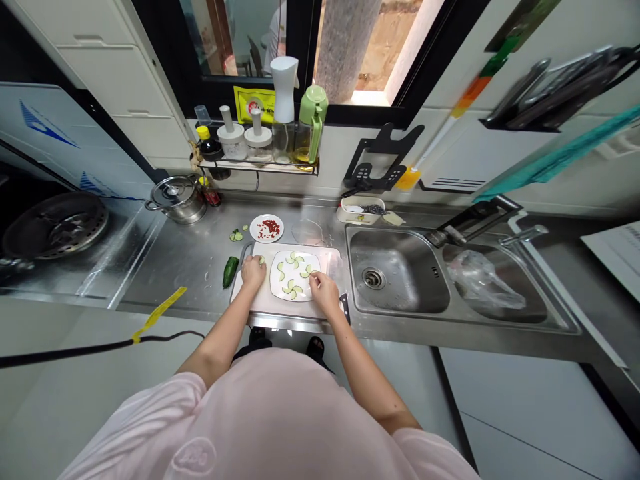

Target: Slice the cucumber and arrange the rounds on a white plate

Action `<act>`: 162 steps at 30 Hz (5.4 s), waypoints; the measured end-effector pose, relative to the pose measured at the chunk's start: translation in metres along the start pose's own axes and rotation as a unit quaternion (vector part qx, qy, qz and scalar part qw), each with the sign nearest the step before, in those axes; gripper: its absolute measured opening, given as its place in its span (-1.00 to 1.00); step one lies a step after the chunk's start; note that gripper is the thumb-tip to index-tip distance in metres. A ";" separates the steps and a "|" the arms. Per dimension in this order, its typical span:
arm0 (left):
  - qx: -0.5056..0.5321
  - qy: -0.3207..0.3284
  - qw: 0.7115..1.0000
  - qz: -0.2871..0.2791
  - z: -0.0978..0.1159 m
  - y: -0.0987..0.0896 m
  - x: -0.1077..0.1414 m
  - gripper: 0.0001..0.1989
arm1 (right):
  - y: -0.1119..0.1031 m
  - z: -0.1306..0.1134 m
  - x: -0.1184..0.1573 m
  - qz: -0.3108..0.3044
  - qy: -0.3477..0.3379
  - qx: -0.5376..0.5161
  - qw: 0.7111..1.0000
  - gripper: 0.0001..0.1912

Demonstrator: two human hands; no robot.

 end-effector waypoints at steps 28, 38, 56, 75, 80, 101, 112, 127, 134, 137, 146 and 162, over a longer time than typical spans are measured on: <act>0.029 -0.052 0.998 0.007 -0.016 -0.001 -0.009 -0.71 | 0.000 0.011 0.011 0.011 0.000 -0.023 1.000 -0.71; 0.061 -0.065 0.996 0.011 -0.018 -0.001 -0.011 -0.75 | 0.001 0.012 0.012 0.011 0.000 -0.028 1.000 -0.71; 0.524 -0.079 0.846 -0.058 -0.007 -0.023 -0.009 -0.74 | -0.003 -0.023 -0.009 0.009 -0.026 -0.067 0.997 -0.70; 0.618 0.084 0.777 -0.079 0.054 -0.115 0.025 -0.66 | -0.009 -0.158 -0.050 -0.076 -0.224 -0.149 0.960 -0.82; 0.630 0.088 0.768 -0.077 0.055 -0.122 0.026 -0.66 | -0.005 -0.161 -0.052 -0.085 -0.223 -0.160 0.958 -0.84; 0.759 -0.060 0.423 -0.491 0.116 -0.065 0.082 -0.49 | -0.019 -0.167 -0.057 -0.071 -0.208 -0.270 0.937 -0.83; 0.721 -0.020 0.633 -0.282 0.073 -0.080 0.043 -0.66 | -0.020 -0.167 -0.059 -0.079 -0.208 -0.232 0.947 -0.84; 0.687 0.011 0.723 -0.074 0.053 -0.114 0.029 -0.58 | -0.015 -0.161 -0.060 -0.075 -0.203 -0.223 0.950 -0.83; 0.668 0.028 0.744 -0.012 0.052 -0.123 0.032 -0.54 | -0.012 -0.156 -0.062 -0.076 -0.184 -0.223 0.954 -0.81; 0.652 0.031 0.757 0.009 0.050 -0.127 0.033 -0.55 | -0.011 -0.155 -0.063 -0.075 -0.185 -0.224 0.954 -0.81; 0.633 0.042 0.772 0.042 0.048 -0.131 0.035 -0.60 | -0.011 -0.154 -0.063 -0.071 -0.181 -0.227 0.954 -0.81; 0.640 0.036 0.766 0.052 0.048 -0.127 0.034 -0.61 | -0.008 -0.152 -0.064 -0.072 -0.174 -0.230 0.955 -0.83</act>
Point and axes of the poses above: each hand's wrist, its own x-axis away from the middle knuckle, its own y-axis out of the palm, z = x × y, the point moved 10 cm from there along -x, towards the middle knuckle, and after that the axes turned 14 degrees about -x, right-handed, at the moved point
